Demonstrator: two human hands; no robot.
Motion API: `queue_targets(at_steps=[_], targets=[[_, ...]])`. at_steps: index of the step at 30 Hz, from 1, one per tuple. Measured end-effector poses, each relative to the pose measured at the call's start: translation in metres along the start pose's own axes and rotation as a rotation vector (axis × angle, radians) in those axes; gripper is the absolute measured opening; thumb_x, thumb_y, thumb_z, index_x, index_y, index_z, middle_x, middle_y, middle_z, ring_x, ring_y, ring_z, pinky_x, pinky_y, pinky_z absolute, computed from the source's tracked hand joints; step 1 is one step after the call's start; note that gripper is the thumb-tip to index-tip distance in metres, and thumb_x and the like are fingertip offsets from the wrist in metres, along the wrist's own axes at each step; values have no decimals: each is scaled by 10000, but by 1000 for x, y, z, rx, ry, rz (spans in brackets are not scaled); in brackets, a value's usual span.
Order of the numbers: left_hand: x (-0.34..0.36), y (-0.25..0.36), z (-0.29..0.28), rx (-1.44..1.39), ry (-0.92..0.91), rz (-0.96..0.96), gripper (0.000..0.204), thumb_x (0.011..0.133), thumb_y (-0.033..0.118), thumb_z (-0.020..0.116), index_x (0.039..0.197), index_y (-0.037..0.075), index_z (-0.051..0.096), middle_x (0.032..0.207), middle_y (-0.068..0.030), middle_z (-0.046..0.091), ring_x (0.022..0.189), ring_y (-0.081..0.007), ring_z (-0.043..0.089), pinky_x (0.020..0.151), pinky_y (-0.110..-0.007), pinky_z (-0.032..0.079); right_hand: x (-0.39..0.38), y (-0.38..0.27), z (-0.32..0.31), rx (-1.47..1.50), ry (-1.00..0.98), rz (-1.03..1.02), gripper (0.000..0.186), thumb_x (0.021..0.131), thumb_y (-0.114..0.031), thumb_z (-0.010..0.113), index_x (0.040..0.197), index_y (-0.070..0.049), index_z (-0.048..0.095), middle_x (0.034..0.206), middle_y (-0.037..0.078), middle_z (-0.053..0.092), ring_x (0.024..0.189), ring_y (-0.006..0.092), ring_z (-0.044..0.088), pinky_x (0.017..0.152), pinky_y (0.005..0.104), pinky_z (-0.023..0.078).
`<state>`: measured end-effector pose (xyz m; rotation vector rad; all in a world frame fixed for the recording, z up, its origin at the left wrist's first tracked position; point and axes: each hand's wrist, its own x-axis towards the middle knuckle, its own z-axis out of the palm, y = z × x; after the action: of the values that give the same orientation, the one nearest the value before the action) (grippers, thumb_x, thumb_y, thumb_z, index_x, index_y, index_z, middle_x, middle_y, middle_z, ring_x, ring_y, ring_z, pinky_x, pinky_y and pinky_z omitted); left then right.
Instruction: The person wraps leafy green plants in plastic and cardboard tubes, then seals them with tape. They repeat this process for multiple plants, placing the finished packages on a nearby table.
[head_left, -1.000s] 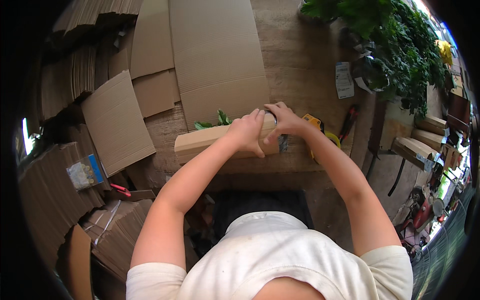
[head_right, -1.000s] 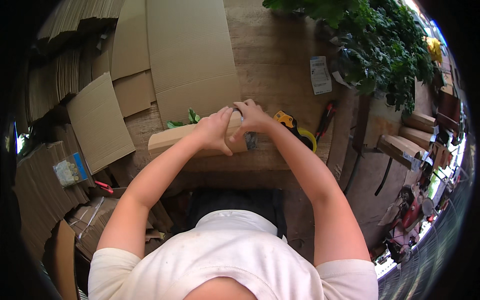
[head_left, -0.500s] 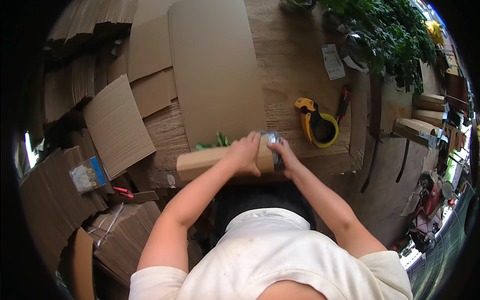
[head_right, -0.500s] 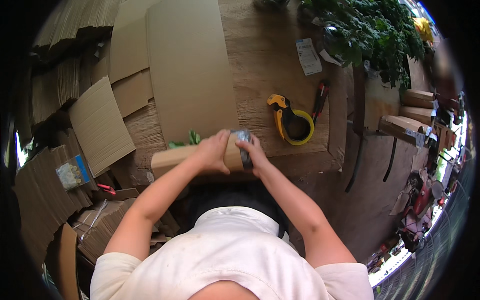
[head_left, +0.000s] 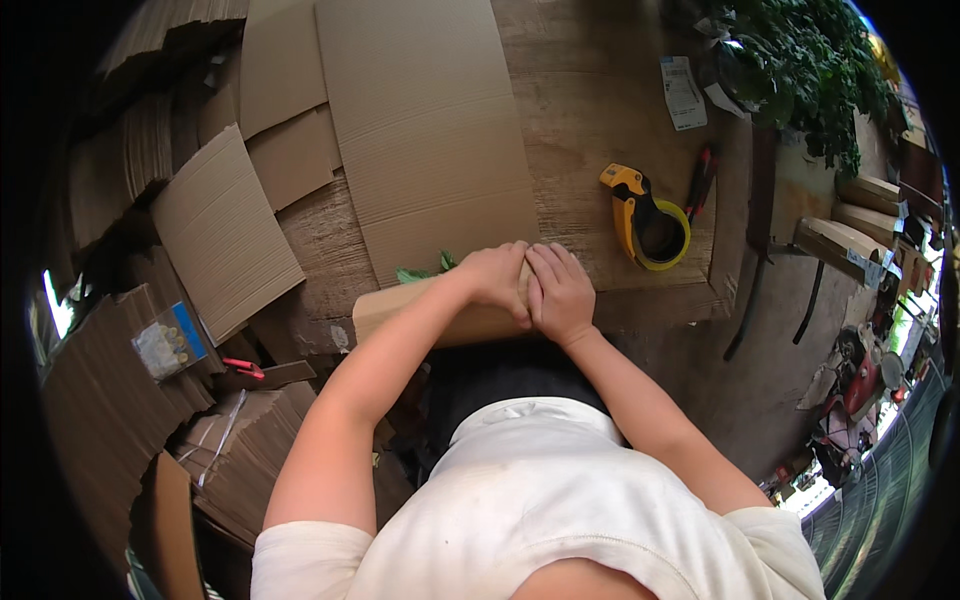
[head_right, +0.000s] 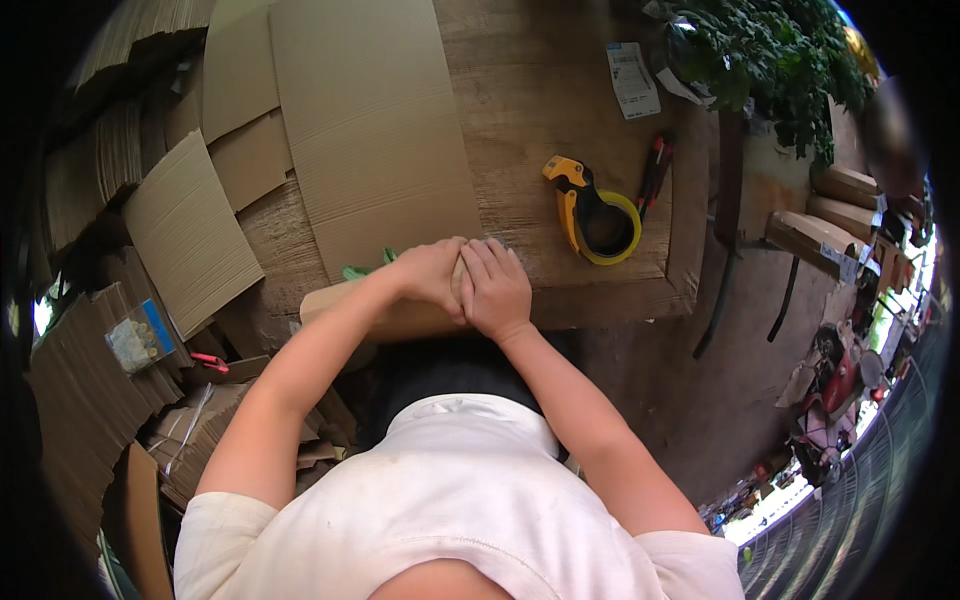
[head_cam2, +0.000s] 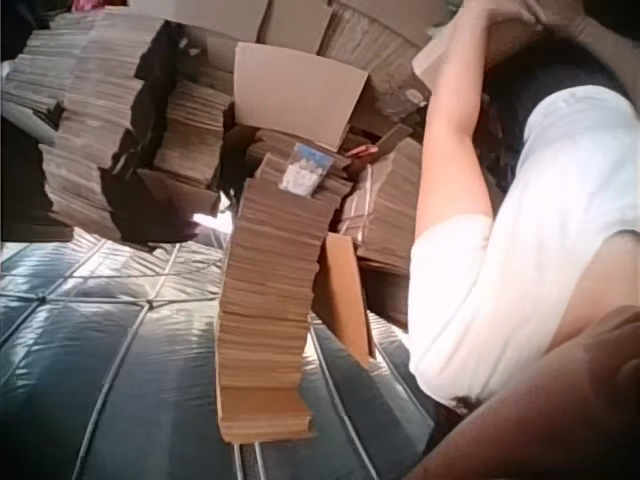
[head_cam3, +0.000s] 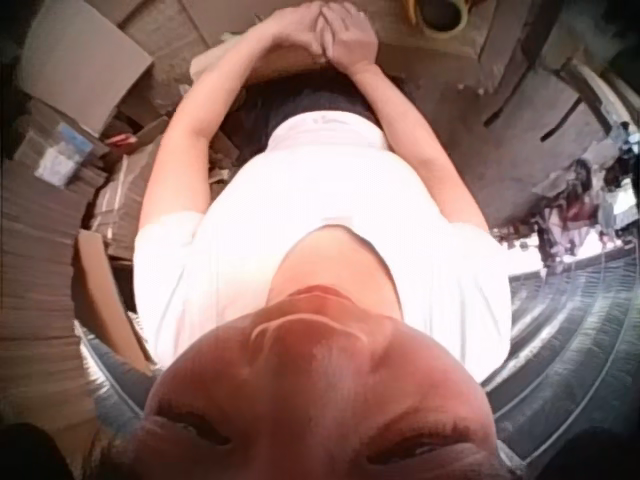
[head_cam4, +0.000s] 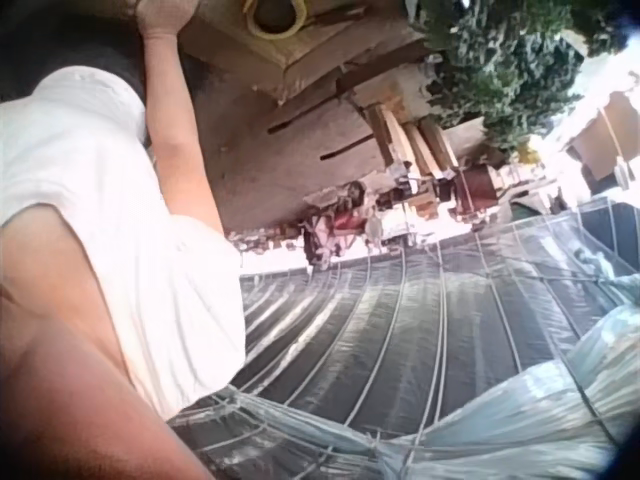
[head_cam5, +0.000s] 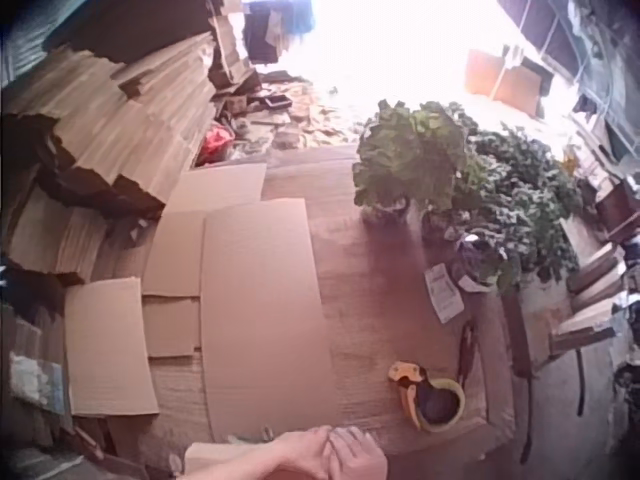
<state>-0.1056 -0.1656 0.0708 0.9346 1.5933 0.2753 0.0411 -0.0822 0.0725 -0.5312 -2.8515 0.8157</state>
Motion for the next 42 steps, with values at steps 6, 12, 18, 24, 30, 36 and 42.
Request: queue_targets(at_steps=[6, 12, 18, 24, 30, 36, 42], targets=[[-11, -35, -6, -74, 141, -89, 1048, 536, 637, 715, 1308, 2, 398, 1302, -221, 465, 1185, -317, 477, 987, -395, 380, 39, 7, 8, 59, -106, 112, 175, 775, -146, 568, 913, -67, 642, 945, 57, 649, 936, 237, 597, 794, 357, 490], [-52, -97, -21, -222, -79, -319, 794, 765, 704, 459, 1217, 56, 535, 1144, -204, 593, 1099, -336, 540, 939, -404, 404, 51, 2, 7, 28, -157, 151, 144, 803, -159, 549, 879, -90, 650, 930, 65, 647, 904, 240, 604, 750, 359, 500], [-42, -120, -21, -185, 80, -126, 795, 782, 672, 482, 1277, 50, 506, 1222, -180, 519, 1178, -323, 445, 996, -397, 365, 73, 5, 13, 27, -339, 320, 216, 829, -236, 516, 902, -107, 673, 928, 89, 658, 899, 265, 615, 740, 401, 504], [-57, -77, -24, 1, 103, -106, 1059, 598, 704, 645, 1368, 36, 356, 1299, -199, 438, 1200, -355, 415, 969, -446, 382, 82, 7, 14, -9, -407, 402, 243, 834, -251, 497, 910, -117, 685, 927, 100, 662, 902, 274, 615, 752, 410, 500], [-47, -79, -41, -50, 2, -52, 1055, 454, 521, 812, 1319, 71, 409, 1176, -176, 566, 1073, -333, 551, 902, -405, 451, 101, -3, 15, -95, -528, 471, 288, 839, -275, 464, 911, -108, 687, 894, 118, 664, 867, 305, 621, 748, 423, 498], [-19, -116, -58, -328, -177, 48, 1050, 458, 480, 832, 1328, 76, 404, 1188, -158, 580, 1098, -290, 552, 946, -368, 431, 139, 0, 28, -146, -751, 615, 346, 812, -292, 450, 899, -66, 697, 885, 150, 667, 863, 332, 623, 768, 435, 490], [-35, -81, -52, 223, 166, 5, 1147, 479, 590, 790, 1392, 70, 330, 1264, -152, 468, 1151, -331, 452, 1002, -420, 356, 133, 6, 29, -136, -679, 620, 348, 776, -275, 470, 918, -58, 702, 935, 175, 664, 889, 351, 620, 802, 428, 481]])
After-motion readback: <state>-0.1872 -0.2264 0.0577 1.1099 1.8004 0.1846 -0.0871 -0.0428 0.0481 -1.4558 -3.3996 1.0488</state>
